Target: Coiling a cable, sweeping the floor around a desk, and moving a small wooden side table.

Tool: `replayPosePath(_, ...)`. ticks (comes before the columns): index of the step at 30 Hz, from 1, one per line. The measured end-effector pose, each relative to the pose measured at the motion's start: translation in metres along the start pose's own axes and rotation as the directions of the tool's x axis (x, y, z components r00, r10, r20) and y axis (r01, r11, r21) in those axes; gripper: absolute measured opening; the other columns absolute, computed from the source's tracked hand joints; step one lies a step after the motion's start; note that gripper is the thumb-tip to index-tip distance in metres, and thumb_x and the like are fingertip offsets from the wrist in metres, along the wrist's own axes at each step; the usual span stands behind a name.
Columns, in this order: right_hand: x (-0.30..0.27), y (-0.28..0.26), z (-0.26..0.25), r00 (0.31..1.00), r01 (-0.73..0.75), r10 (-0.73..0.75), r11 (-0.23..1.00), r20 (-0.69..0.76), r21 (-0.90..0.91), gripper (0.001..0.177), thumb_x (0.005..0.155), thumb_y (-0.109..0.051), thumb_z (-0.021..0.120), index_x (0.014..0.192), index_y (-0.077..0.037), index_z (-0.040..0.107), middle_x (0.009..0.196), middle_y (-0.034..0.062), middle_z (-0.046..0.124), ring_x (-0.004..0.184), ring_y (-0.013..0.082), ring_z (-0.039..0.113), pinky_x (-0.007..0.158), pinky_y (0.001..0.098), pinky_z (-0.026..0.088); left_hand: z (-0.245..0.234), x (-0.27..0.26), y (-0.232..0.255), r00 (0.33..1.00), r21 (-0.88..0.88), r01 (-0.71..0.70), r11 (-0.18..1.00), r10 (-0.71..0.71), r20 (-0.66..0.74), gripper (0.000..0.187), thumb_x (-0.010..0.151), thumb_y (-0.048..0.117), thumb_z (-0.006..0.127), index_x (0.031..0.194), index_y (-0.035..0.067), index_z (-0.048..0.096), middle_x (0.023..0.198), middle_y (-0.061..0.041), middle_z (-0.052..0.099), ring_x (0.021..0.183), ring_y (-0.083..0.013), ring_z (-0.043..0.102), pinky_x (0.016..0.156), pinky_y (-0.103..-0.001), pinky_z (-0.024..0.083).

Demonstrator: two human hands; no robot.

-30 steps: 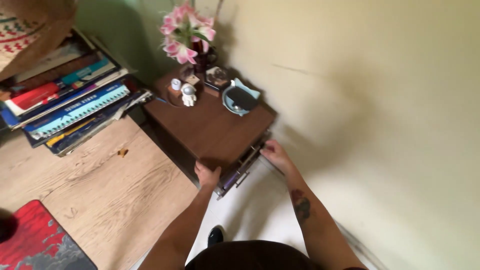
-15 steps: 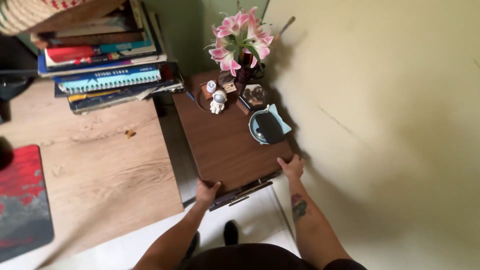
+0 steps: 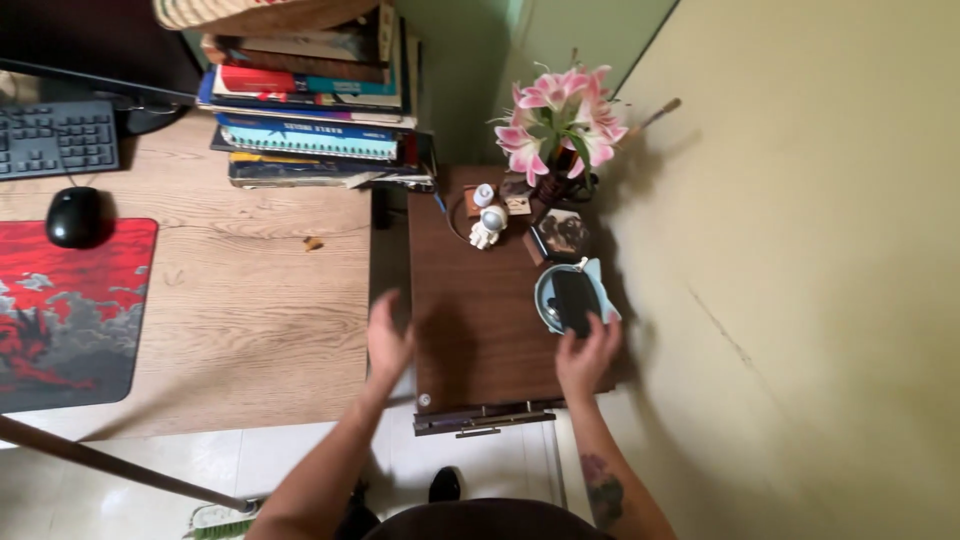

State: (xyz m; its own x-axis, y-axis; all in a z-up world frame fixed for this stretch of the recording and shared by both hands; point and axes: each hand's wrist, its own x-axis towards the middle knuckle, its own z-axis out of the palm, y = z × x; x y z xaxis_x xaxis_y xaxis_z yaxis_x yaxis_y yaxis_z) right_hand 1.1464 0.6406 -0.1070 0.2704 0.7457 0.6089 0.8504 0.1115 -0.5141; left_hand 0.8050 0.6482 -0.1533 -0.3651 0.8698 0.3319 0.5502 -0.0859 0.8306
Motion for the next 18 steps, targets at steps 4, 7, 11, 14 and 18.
replayPosePath(4,0.043,-0.083,0.057,0.939,0.282,-0.33,0.899,0.095,0.334,0.028,0.092,-0.006,0.072,0.119,-0.005,0.065,0.138,0.0151,0.06,0.128,0.0339,0.06,0.108,0.0421,0.051,-0.043,0.11,-0.021,0.977,-0.002,-0.077,0.997,0.075,-0.199,0.043,0.086,0.006,0.075,0.127,0.003,0.062,0.118,-0.02,0.069,0.112,-0.0368,0.067,0.097,-0.046,0.053)
replayPosePath(7,0.063,-0.136,0.117,0.906,0.226,-0.357,0.861,0.225,0.456,0.03,0.092,-0.009,0.073,0.121,-0.005,0.066,0.134,0.0133,0.064,0.125,0.0309,0.065,0.106,0.0389,0.054,-0.078,0.182,-0.075,0.968,0.02,0.031,0.999,-0.025,-0.249,0.044,0.084,0.008,0.076,0.126,0.003,0.063,0.117,-0.019,0.069,0.11,-0.0366,0.067,0.094,-0.046,0.053)
replayPosePath(11,0.086,-0.191,0.196,0.871,0.144,-0.362,0.835,0.332,0.531,0.043,0.089,-0.014,0.076,0.128,-0.003,0.061,0.134,0.016,0.062,0.125,0.0323,0.063,0.105,0.039,0.053,-0.097,0.252,-0.189,0.957,0.135,0.135,0.982,-0.094,-0.273,0.057,0.078,0.011,0.081,0.13,0.003,0.059,0.122,-0.021,0.064,0.112,-0.0407,0.063,0.095,-0.048,0.051)
replayPosePath(14,0.105,-0.185,0.285,0.858,0.047,-0.312,0.838,0.408,0.543,0.064,0.089,-0.022,0.079,0.141,-0.002,0.048,0.141,0.0197,0.057,0.131,0.0357,0.058,0.11,0.0422,0.047,-0.111,0.3,-0.228,0.955,0.252,0.176,0.952,-0.102,-0.278,0.079,0.073,0.02,0.089,0.139,0.002,0.049,0.131,-0.025,0.057,0.117,-0.0449,0.057,0.098,-0.05,0.049)
replayPosePath(18,0.13,-0.159,0.373,0.884,-0.134,-0.027,0.942,0.467,0.308,0.083,0.094,-0.029,0.081,0.158,-0.006,0.034,0.156,0.0259,0.046,0.144,0.0402,0.045,0.12,0.0456,0.036,-0.136,0.34,-0.224,0.954,0.276,0.3,0.913,-0.292,-0.07,0.106,0.069,0.038,0.093,0.152,0.002,0.036,0.142,-0.024,0.051,0.123,-0.0422,0.055,0.102,-0.047,0.048)
